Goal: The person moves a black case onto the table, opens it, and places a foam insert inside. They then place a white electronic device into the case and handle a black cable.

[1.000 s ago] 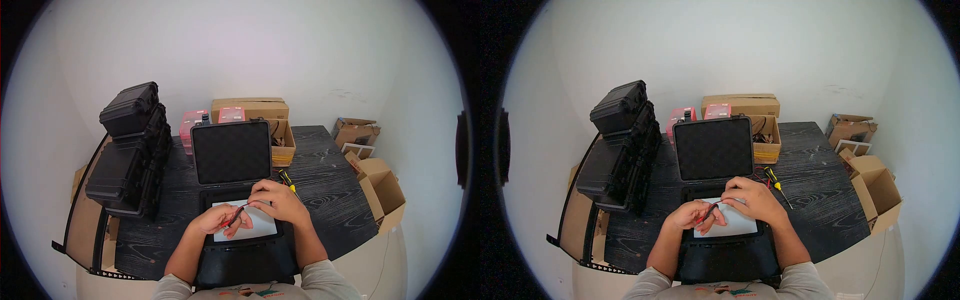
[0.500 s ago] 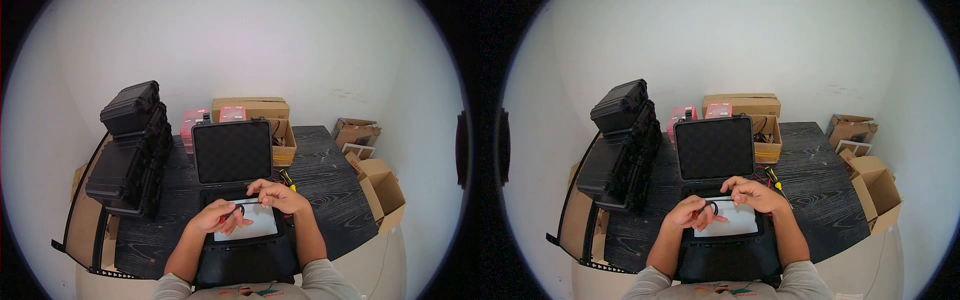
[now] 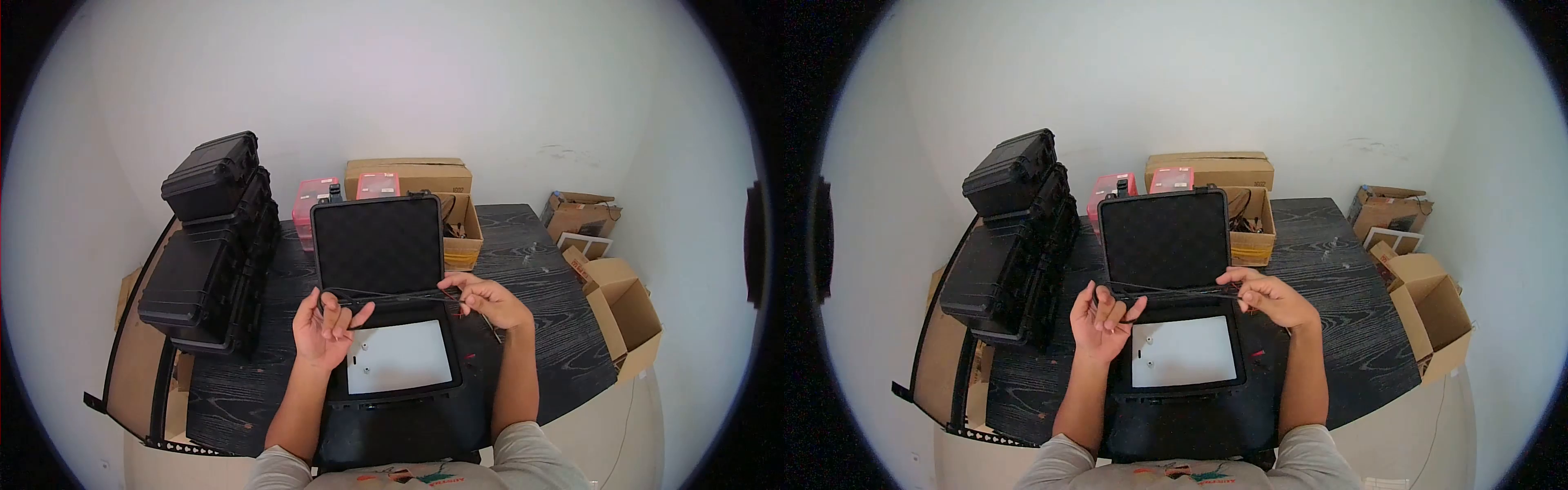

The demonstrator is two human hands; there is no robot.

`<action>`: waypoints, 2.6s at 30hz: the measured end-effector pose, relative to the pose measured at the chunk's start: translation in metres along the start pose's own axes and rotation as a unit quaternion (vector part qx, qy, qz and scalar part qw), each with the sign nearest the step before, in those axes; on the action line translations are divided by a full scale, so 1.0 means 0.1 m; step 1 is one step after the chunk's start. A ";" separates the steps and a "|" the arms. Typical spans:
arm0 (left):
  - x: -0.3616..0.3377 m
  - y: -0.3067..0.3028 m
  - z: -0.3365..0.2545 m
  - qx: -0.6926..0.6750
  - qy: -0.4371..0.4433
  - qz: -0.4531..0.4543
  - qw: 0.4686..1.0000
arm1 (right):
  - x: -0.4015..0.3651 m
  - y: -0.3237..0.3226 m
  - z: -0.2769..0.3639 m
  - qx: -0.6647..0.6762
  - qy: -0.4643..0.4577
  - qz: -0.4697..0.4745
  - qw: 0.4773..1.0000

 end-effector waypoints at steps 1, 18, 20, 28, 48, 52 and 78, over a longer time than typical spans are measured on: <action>0.00 -0.01 -0.02 -0.006 0.009 -0.011 1.000 | -0.04 -0.06 -0.03 0.027 0.027 -0.021 0.999; 0.02 0.02 -0.12 0.081 0.104 -0.108 0.985 | -0.72 -1.26 -0.53 -0.402 0.136 -0.428 0.798; 0.02 0.06 0.02 0.100 0.052 -0.079 0.990 | -0.55 -1.03 -0.38 -0.434 0.114 -0.413 0.792; -0.14 0.14 0.37 0.249 -0.058 0.079 0.963 | 0.35 0.72 0.18 -0.193 -0.075 -0.139 0.968; 0.07 -0.11 0.37 0.580 0.044 -0.025 0.813 | 0.30 1.25 0.39 -0.238 -0.023 -0.038 0.970; 0.01 -0.15 0.54 0.550 -0.089 0.082 0.826 | 0.24 1.06 0.50 -0.230 -0.035 -0.122 0.965; 0.01 0.10 0.01 0.014 0.121 -0.021 0.992 | 0.34 0.93 0.35 -0.273 -0.069 -0.175 0.943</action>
Point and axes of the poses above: each hand's wrist, its own x-axis towards the middle knuckle, its own y-axis out of the palm, z = x × y, the point moved 5 cm from there along x, towards the middle knuckle, and after that the axes turned 2 degrees about -z, right-handed, at the moved point
